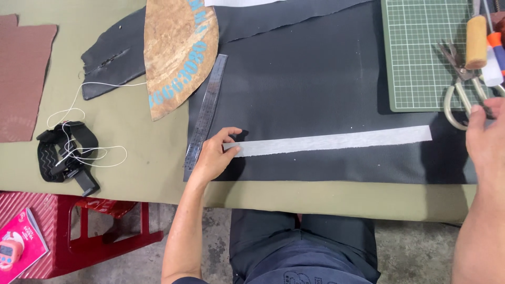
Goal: Cutting a piece of black leather with scissors and applying a white adhesive strip for reinforcement
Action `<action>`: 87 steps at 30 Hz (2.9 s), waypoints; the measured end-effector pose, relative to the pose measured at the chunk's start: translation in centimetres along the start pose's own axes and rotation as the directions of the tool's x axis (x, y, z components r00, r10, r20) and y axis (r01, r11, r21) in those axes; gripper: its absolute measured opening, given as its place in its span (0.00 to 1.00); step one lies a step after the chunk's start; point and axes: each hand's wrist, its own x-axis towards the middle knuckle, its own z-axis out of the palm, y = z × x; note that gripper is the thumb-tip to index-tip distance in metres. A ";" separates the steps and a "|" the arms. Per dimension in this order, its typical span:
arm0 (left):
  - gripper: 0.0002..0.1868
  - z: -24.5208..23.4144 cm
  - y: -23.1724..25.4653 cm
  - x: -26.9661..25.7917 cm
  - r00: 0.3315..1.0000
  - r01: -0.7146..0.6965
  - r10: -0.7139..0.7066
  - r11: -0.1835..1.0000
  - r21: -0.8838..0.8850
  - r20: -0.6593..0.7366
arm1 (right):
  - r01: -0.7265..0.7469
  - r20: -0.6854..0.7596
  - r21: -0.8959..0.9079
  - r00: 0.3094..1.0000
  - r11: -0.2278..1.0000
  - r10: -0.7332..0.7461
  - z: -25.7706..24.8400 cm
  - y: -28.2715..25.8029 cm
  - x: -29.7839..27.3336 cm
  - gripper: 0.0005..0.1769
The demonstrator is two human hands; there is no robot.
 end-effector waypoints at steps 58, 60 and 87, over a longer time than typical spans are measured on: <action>0.32 6.5 13.4 -1.0 0.844 -0.451 0.500 0.465 -0.762 -0.195 | -0.557 0.646 0.751 0.730 0.355 -0.223 -0.2 -27.7 -6.8 0.47; 0.32 6.3 13.5 -1.3 0.829 -0.466 0.518 0.433 -0.772 -0.210 | -0.547 0.665 0.727 0.711 0.416 -0.228 -0.5 -28.6 -6.6 0.48; 0.37 6.9 14.4 -2.5 0.841 -0.501 0.499 0.573 -0.648 -0.208 | -0.405 0.666 0.509 0.744 0.760 -0.049 -1.1 -29.1 -7.1 0.46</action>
